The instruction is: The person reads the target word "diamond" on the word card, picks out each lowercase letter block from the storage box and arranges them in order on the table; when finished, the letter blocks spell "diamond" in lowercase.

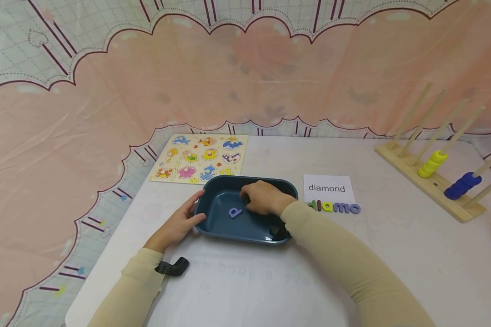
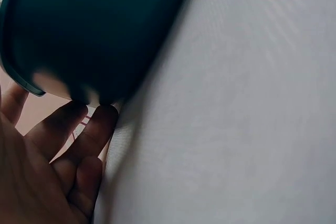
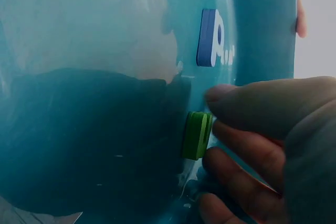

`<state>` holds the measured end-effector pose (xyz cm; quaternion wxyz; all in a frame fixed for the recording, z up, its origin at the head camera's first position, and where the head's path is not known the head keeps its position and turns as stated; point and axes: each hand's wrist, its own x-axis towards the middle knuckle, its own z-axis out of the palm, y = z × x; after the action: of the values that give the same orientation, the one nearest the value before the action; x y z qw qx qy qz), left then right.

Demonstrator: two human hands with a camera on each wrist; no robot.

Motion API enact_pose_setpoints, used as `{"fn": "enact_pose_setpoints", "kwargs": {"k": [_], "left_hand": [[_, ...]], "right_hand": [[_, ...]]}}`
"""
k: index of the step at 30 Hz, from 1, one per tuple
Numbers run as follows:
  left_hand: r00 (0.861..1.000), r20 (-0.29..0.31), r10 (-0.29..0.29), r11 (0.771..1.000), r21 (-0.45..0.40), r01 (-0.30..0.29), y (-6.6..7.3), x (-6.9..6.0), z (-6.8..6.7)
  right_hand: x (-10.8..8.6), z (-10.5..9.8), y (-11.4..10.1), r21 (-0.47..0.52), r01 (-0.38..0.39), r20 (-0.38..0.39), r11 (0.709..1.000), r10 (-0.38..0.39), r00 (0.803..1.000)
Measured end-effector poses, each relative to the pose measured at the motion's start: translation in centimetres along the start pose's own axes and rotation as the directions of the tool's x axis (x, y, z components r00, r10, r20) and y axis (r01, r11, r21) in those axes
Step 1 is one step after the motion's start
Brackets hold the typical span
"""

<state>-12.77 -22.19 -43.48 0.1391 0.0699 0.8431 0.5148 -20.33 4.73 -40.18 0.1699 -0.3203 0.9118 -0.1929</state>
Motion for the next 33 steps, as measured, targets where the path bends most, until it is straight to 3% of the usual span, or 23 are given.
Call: {"fn": "enact_pose_setpoints", "kwargs": {"k": [10, 17, 33], "left_hand": [[1.000, -0.002, 0.005, 1.000, 0.002, -0.005, 0.02, 0.02, 0.00], [1.000, -0.001, -0.005, 1.000, -0.004, 0.005, 0.02, 0.02, 0.02], [1.000, -0.001, 0.010, 1.000, 0.011, -0.010, -0.08, -0.03, -0.01]], "right_hand": [[-0.11, -0.07, -0.06, 0.037, 0.027, 0.016, 0.999, -0.027, 1.000], [-0.12, 0.04, -0.01, 0.022, -0.002, 0.006, 1.000, 0.001, 1.000], [0.04, 0.09, -0.23, 0.014, 0.049, 0.034, 0.999, -0.050, 0.998]]}}
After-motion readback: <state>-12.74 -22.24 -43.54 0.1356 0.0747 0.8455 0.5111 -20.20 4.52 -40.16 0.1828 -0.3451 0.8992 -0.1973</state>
